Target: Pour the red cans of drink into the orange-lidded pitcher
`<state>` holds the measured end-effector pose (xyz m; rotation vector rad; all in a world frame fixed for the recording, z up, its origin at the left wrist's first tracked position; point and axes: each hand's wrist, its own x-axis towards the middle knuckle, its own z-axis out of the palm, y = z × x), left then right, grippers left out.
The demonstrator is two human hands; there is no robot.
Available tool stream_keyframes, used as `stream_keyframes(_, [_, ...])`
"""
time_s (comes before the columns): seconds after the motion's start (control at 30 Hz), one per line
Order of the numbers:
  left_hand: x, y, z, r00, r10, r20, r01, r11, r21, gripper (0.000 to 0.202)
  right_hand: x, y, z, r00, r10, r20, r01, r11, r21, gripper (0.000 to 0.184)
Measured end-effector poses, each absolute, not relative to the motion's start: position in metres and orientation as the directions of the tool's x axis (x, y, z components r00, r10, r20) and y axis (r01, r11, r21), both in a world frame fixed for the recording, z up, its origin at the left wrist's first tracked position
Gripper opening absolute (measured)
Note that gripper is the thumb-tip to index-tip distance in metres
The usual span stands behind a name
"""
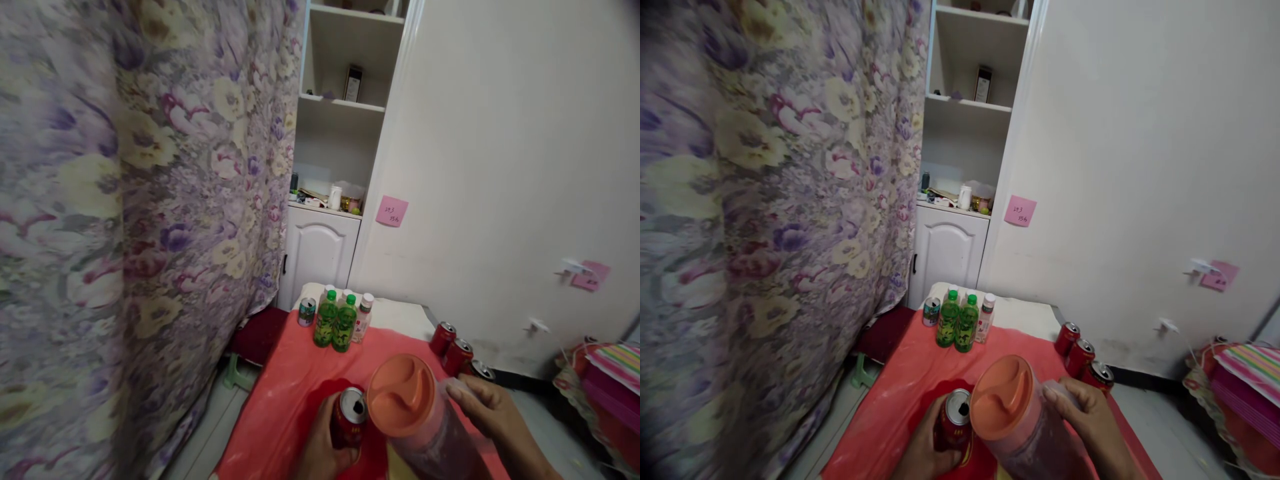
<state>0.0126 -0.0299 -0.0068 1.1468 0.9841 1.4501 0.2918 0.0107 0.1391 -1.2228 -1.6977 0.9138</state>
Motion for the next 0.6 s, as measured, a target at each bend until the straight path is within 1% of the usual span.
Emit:
stream_keyframes(0.1, [0.015,-0.031,-0.004,-0.035,0.984,0.172,-0.235,-0.176,0.956,0.074,0.292,0.012,0.128,-0.152,0.971,0.185,0.321,0.225,-0.920,0.058])
stream_keyframes(0.2, [0.016,-0.031,-0.003,-0.045,0.985,0.169,-0.217,-0.175,0.960,0.072,0.289,0.012,0.122,-0.137,0.971,0.198,0.286,0.230,-0.930,0.060])
stream_keyframes(0.33, [0.015,-0.031,0.003,-0.047,0.979,0.196,-0.236,-0.202,0.950,0.080,0.285,0.006,0.121,-0.127,0.974,0.187,0.250,0.214,-0.944,0.060])
stream_keyframes(0.43, [0.014,-0.033,0.012,-0.065,0.981,0.185,-0.202,-0.195,0.960,0.083,0.285,0.004,0.115,-0.144,0.972,0.184,0.210,0.212,-0.954,0.056])
stream_keyframes(0.5, [0.013,-0.034,0.015,-0.075,0.984,0.162,-0.185,-0.173,0.967,0.082,0.289,0.007,0.106,-0.114,0.979,0.169,0.121,0.183,-0.976,0.053])
stream_keyframes(0.6, [0.012,-0.034,0.014,-0.096,0.987,0.125,-0.182,-0.141,0.973,0.082,0.298,0.013,0.094,-0.001,0.990,0.143,-0.094,0.142,-0.985,0.046])
